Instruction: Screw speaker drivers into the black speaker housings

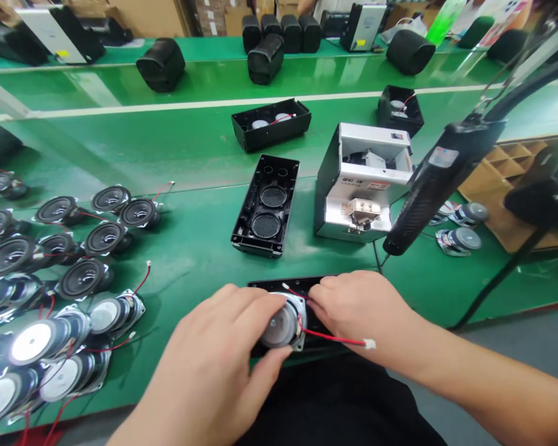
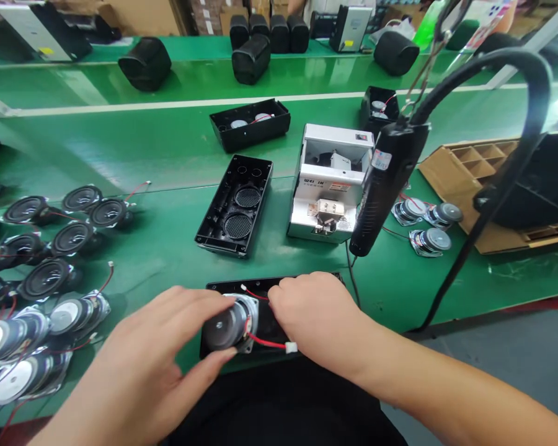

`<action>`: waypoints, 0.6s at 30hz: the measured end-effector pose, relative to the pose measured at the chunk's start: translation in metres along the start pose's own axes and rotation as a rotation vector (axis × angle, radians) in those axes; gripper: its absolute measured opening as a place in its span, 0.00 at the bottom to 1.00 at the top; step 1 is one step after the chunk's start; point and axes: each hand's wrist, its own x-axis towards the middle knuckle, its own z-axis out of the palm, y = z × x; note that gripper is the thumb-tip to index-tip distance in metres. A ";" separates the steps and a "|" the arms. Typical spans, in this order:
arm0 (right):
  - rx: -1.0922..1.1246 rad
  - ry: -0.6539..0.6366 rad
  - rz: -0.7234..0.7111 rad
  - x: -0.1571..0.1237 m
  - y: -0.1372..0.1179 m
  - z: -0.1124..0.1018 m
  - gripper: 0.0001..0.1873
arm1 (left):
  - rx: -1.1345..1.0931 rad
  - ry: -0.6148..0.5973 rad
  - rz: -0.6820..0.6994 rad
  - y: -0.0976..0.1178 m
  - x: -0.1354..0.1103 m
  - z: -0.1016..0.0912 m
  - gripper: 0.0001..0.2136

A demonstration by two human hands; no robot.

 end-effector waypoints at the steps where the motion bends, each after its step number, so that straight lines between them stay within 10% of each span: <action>1: 0.033 0.004 0.028 -0.002 0.003 0.001 0.12 | 0.038 -0.033 0.020 0.003 0.009 0.006 0.18; 9: 0.276 0.022 -0.008 -0.034 0.034 -0.008 0.08 | 0.327 -0.262 0.027 0.004 0.049 0.036 0.18; 18: 0.239 -0.100 -0.167 -0.037 0.048 -0.011 0.15 | 0.359 -0.208 0.069 0.001 0.047 0.037 0.30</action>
